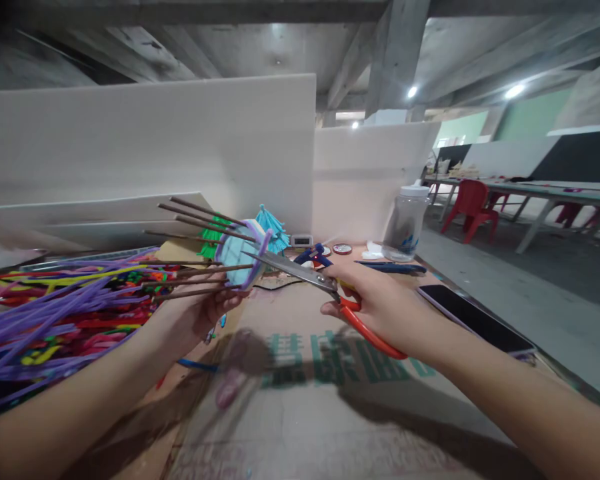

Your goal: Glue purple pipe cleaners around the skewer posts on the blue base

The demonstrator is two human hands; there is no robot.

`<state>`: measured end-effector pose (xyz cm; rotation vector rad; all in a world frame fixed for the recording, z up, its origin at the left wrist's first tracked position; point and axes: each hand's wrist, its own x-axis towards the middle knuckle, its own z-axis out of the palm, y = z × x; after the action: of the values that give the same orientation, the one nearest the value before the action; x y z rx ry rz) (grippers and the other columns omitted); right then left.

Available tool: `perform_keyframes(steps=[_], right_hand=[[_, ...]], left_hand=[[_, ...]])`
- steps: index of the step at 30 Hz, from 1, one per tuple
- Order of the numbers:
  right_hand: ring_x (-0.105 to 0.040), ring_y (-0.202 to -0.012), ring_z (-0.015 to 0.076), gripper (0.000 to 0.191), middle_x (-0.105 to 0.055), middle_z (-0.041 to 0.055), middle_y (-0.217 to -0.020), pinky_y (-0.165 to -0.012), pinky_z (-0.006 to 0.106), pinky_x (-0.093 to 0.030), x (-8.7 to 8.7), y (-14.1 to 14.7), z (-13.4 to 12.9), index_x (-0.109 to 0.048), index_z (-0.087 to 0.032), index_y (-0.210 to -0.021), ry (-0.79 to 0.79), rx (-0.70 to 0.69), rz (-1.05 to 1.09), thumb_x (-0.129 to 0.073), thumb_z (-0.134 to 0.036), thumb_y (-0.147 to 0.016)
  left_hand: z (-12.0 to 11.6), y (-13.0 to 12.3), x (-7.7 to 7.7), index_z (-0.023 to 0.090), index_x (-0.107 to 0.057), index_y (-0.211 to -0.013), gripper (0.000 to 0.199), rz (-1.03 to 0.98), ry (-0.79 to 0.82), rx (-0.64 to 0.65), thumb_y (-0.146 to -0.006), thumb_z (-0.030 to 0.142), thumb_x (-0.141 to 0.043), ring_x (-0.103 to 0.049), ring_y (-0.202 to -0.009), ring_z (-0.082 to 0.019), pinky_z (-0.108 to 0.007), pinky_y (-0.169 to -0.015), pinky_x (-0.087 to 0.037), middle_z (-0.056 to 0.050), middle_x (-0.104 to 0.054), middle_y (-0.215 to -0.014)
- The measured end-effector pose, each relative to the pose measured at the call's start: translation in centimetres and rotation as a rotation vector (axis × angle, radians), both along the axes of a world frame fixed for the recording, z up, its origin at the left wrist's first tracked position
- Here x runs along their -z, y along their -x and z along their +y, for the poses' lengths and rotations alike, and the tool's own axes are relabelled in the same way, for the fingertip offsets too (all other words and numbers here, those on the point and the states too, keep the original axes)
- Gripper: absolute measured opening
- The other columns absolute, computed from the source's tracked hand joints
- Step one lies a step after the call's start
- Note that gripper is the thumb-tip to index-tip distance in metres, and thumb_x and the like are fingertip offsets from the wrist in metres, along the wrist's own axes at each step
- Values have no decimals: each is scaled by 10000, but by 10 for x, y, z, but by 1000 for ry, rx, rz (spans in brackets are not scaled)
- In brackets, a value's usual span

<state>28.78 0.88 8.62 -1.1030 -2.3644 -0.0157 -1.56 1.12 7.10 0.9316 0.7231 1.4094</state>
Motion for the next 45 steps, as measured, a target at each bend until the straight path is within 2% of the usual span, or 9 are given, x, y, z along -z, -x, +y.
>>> perform_keyframes(steps=[7,13,18,24,28,32,36,42,45], right_hand=[[-566,-709,195,445,-667,63,-912,-614,286,-430,-15,8,-16,-650,-225,-1115,-10,105,-33,-631,-603,-881],[-515,-601,155,376,-584,-7,-712,-532,245,-365,-29,6,-21,-632,-233,-872,275,60,-65,-595,-608,-870],[-518,-621,157,475,-583,8,-752,-524,249,-373,-26,-8,-15,-640,-221,-962,353,-62,-70,-539,-678,-877],[-631,-782,207,574,-688,75,-980,-656,310,-511,-27,-12,-13,-672,-231,-1162,395,-189,-57,-474,-707,-908],[-679,-847,236,609,-721,96,-1020,-697,331,-542,-28,-2,-16,-686,-220,-1121,443,-162,-49,-446,-733,-901],[-669,-777,233,599,-733,88,-950,-643,327,-517,-25,3,-15,-707,-211,-1071,441,-85,-72,-469,-727,-880],[-637,-706,209,551,-723,67,-898,-584,305,-485,-25,0,-13,-712,-214,-1041,456,-78,-73,-503,-695,-870],[-646,-750,226,549,-724,70,-921,-629,315,-488,-22,-5,-10,-698,-210,-1065,399,-133,-64,-526,-691,-865],[-616,-700,206,517,-700,41,-861,-601,296,-450,-14,-6,-9,-682,-227,-1056,369,-69,-82,-530,-689,-879]], left_hand=[[0,2,3,169,-637,-882,225,25,-21,-25,-757,215,-818,-746,-672,-147,-194,-624,-619,-17,-751,-779],[-2,3,3,159,-651,-931,368,145,-121,-20,-723,385,-853,-743,-760,-158,-231,-690,-613,-27,-749,-873],[-7,0,-3,167,-617,-934,495,212,-113,-78,-656,470,-891,-734,-729,-146,-217,-665,-596,-16,-750,-864],[-6,1,-6,166,-643,-881,510,197,-143,-86,-597,491,-915,-708,-683,-131,-219,-686,-599,8,-729,-774],[-4,3,-6,171,-654,-884,474,251,-183,-91,-636,495,-897,-703,-705,-148,-243,-709,-602,-7,-737,-788],[-1,5,-5,167,-644,-895,546,279,-169,-93,-608,555,-898,-715,-739,-177,-284,-743,-612,-16,-727,-763],[0,5,-4,169,-615,-844,527,267,-171,-97,-607,542,-902,-683,-666,-135,-247,-706,-599,13,-696,-718],[-2,3,-7,162,-613,-917,586,269,-153,-116,-584,542,-911,-700,-690,-138,-242,-712,-598,25,-695,-722],[-2,3,-7,168,-599,-970,633,264,-148,-133,-571,542,-918,-707,-693,-137,-234,-697,-594,33,-699,-725]])
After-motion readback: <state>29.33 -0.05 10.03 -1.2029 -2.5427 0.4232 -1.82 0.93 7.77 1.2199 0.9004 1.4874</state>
